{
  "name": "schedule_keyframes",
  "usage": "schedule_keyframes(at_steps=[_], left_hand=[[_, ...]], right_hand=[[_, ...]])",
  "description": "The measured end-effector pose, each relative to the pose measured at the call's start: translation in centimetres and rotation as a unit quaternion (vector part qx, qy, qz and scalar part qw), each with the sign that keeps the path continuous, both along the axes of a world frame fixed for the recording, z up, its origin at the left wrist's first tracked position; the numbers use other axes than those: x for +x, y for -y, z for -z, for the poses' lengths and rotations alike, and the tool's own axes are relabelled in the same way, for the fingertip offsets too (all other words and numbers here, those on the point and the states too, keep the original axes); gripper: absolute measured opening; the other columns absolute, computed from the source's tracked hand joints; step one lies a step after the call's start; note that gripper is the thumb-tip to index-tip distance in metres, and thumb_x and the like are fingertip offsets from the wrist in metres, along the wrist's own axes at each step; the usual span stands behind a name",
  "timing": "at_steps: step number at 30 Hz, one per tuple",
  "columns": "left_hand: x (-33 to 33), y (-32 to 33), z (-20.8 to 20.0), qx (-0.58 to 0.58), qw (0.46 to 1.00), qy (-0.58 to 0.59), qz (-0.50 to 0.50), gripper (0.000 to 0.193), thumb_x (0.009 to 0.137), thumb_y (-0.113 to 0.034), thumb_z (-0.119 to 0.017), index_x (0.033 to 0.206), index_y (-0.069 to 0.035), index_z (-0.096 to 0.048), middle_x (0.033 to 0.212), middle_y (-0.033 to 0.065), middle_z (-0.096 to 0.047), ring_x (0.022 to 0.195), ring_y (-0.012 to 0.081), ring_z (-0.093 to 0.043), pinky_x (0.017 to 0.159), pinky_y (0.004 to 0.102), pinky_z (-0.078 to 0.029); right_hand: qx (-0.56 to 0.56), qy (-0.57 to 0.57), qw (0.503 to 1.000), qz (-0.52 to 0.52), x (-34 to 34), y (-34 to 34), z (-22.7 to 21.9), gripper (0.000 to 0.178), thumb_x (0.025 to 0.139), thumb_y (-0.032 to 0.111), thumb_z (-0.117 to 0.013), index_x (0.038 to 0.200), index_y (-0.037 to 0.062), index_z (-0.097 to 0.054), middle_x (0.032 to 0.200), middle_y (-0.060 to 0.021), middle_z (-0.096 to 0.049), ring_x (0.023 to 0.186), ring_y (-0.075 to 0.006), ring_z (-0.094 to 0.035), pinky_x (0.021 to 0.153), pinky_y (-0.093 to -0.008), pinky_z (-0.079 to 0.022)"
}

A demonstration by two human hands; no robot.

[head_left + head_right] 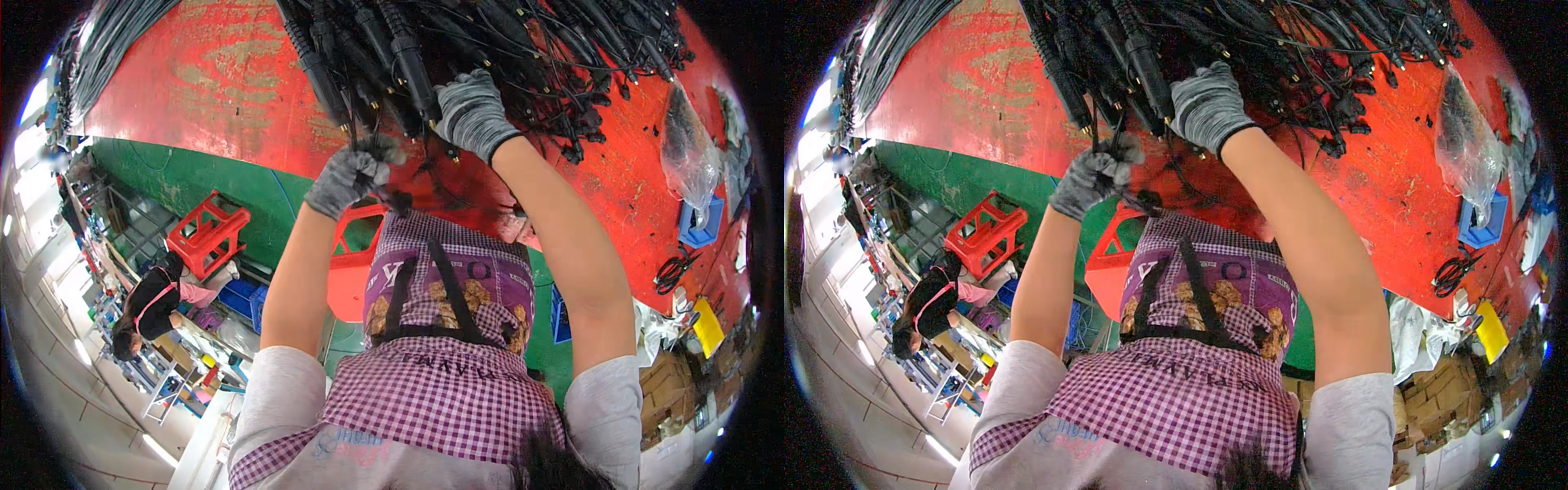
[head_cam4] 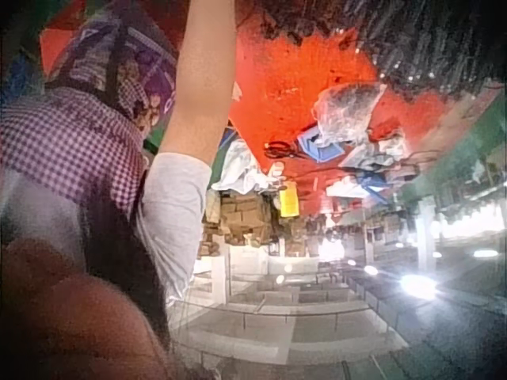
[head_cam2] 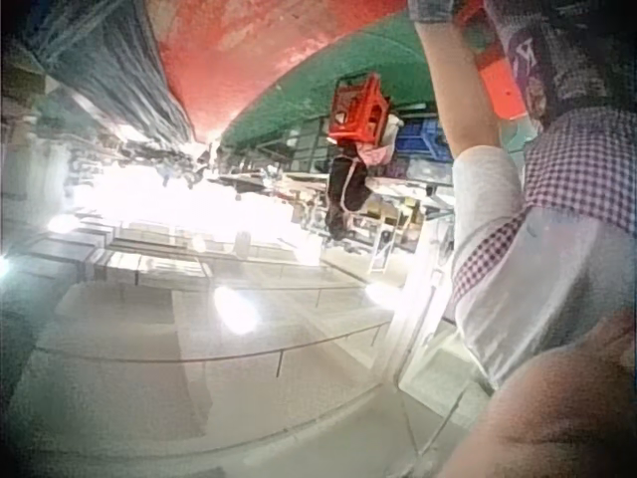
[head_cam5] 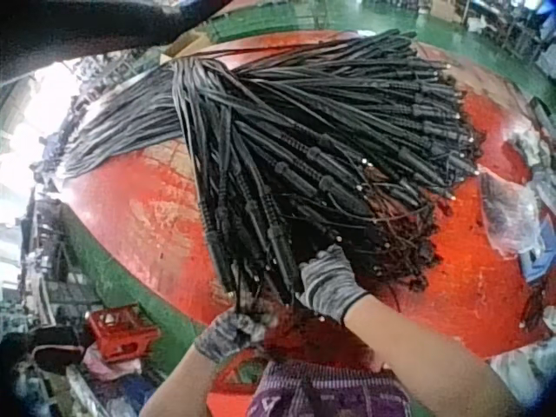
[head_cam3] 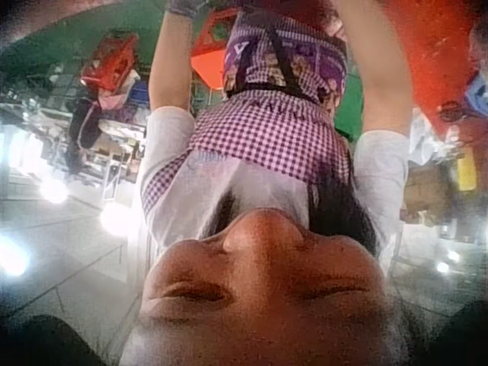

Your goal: Assembling, inspecting, and organizing black electronic cables with connectors at a factory workbench.

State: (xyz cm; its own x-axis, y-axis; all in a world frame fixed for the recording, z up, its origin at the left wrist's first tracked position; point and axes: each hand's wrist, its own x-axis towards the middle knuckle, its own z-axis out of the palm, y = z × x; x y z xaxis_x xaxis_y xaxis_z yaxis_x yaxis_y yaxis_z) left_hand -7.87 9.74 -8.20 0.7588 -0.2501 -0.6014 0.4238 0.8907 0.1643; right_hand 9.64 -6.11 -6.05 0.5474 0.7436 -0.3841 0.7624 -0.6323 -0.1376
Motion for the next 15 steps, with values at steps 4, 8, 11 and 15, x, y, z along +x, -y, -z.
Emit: schedule_keyframes(at_steps=[4, 8, 11, 15], left_hand=[[-1.9, -2.0, -3.8, 0.007, 0.998, 0.026, 0.059, 0.038, 0.068, -0.002, -0.054, 0.104, 0.005, -0.047, 0.093, 0.0196, -0.058, 0.057, 0.0175, -0.052, 0.057, 0.0275, -0.045], [-3.5, -6.2, -5.3, 0.067, 0.996, 0.022, 0.058, 0.036, 0.065, -0.004, -0.057, 0.100, 0.001, -0.050, 0.088, 0.0156, -0.058, 0.062, 0.0195, -0.054, 0.056, 0.0277, -0.044], [-3.7, -7.8, -7.6, 0.113, 0.990, 0.009, 0.089, 0.033, 0.065, -0.010, -0.062, 0.094, -0.001, -0.050, 0.080, 0.0117, -0.056, 0.062, 0.0185, -0.052, 0.052, 0.0262, -0.040], [-1.8, -8.4, -12.0, 0.159, 0.976, 0.040, 0.143, 0.035, 0.066, -0.018, -0.063, 0.094, -0.003, -0.047, 0.076, 0.0088, -0.053, 0.058, 0.0172, -0.050, 0.051, 0.0249, -0.038]], right_hand=[[0.054, -0.122, 0.991, 0.027, 2.5, 0.5, -4.0, 0.032, 0.068, 0.033, -0.061, 0.090, 0.0101, -0.060, 0.080, -0.0109, -0.061, 0.080, -0.0258, -0.058, 0.073, -0.0353, -0.045], [0.210, -0.440, 0.852, 0.190, 7.6, 3.0, -2.7, 0.025, 0.072, 0.015, -0.063, 0.095, 0.0048, -0.058, 0.078, -0.0071, -0.061, 0.072, -0.0139, -0.057, 0.068, -0.0266, -0.046], [0.293, -0.367, 0.873, 0.130, 9.8, 3.6, -9.2, 0.018, 0.075, 0.017, -0.056, 0.086, 0.0037, -0.057, 0.072, -0.0042, -0.056, 0.064, -0.0165, -0.054, 0.060, -0.0295, -0.045], [0.179, -0.419, 0.867, 0.204, 10.1, 1.7, -15.5, 0.014, 0.074, 0.015, -0.054, 0.080, 0.0025, -0.057, 0.066, -0.0050, -0.053, 0.061, -0.0204, -0.051, 0.063, -0.0364, -0.045]])
